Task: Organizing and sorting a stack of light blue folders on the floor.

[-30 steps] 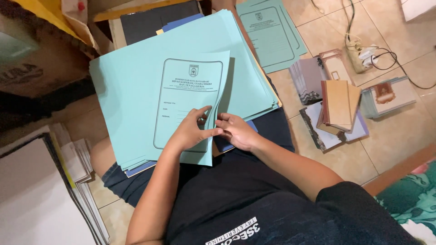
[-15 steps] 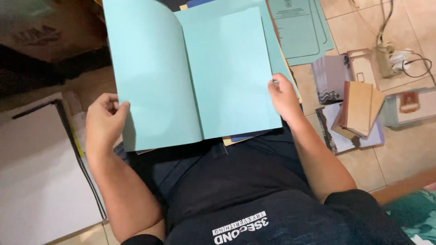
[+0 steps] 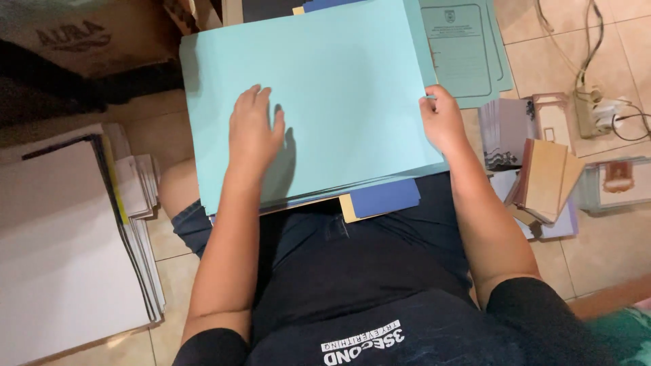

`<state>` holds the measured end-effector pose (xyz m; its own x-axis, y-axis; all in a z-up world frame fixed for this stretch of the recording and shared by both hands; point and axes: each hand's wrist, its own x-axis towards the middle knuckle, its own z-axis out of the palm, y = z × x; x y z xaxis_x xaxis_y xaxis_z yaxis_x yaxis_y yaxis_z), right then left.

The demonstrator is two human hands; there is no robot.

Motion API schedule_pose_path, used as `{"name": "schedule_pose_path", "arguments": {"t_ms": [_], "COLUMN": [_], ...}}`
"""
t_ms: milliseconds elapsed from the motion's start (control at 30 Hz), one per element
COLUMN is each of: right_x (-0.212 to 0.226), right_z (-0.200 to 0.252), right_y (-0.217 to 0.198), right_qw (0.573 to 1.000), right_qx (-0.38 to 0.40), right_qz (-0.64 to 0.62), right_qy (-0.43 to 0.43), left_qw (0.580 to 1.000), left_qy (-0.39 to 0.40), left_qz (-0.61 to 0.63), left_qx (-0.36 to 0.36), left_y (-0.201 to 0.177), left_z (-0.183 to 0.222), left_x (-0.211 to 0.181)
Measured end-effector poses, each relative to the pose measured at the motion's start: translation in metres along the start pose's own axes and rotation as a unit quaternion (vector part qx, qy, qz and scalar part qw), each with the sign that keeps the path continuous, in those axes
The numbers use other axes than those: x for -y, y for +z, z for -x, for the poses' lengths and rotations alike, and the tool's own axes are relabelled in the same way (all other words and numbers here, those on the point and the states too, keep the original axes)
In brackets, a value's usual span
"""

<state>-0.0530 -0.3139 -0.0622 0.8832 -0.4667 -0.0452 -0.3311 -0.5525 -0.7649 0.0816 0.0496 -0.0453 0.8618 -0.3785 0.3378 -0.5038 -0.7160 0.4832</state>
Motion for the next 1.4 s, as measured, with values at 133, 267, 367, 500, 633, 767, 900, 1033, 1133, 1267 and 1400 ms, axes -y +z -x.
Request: {"name": "schedule_pose_path", "arguments": {"t_ms": [133, 267, 367, 500, 633, 767, 900, 1033, 1133, 1267, 1400], "right_x": [-0.008, -0.013, -0.017, -0.024, -0.025, 0.081, 0.057, 0.033, 0.020, 0.038, 0.047], "right_z": [-0.014, -0.015, -0.018, -0.022, -0.019, 0.051, 0.066, 0.066, 0.063, 0.056, 0.032], "right_y": [-0.004, -0.007, -0.005, 0.003, 0.007, -0.014, 0.005, 0.009, 0.000, -0.008, 0.017], "right_qw": [1.000, 0.999, 0.999, 0.998, 0.994, 0.972, 0.960, 0.932, 0.910, 0.895, 0.897], "right_qx": [0.010, 0.025, 0.029, 0.038, 0.029, 0.078, 0.034, -0.023, -0.070, -0.010, 0.001], "right_qz": [0.018, 0.032, 0.040, 0.044, 0.101, 0.213, 0.277, 0.355, 0.396, 0.439, 0.440], "right_qy": [0.004, 0.015, 0.021, 0.008, 0.010, 0.062, -0.020, -0.068, -0.096, -0.079, -0.044], "left_qw": [0.992, 0.989, 0.985, 0.975, 0.969, 0.965, 0.965, 0.963, 0.962, 0.962, 0.958], "left_qy": [0.038, 0.049, 0.041, 0.019, 0.007, 0.008, -0.009, -0.022, -0.017, -0.020, -0.019], "left_qz": [-0.066, -0.061, -0.061, -0.082, -0.100, -0.116, -0.122, -0.122, -0.121, -0.119, -0.129], "left_qx": [0.096, 0.129, 0.159, 0.204, 0.228, 0.235, 0.232, 0.238, 0.243, 0.246, 0.256], "left_y": [0.044, 0.044, 0.048, 0.058, 0.056, 0.062, 0.061, 0.060, 0.063, 0.060, 0.055], "left_z": [-0.030, -0.038, -0.036, -0.031, -0.029, -0.029, -0.032, -0.030, -0.029, -0.031, -0.030], "left_x": [-0.015, -0.032, -0.038, -0.036, -0.044, -0.045, -0.045, -0.045, -0.041, -0.043, -0.048]}}
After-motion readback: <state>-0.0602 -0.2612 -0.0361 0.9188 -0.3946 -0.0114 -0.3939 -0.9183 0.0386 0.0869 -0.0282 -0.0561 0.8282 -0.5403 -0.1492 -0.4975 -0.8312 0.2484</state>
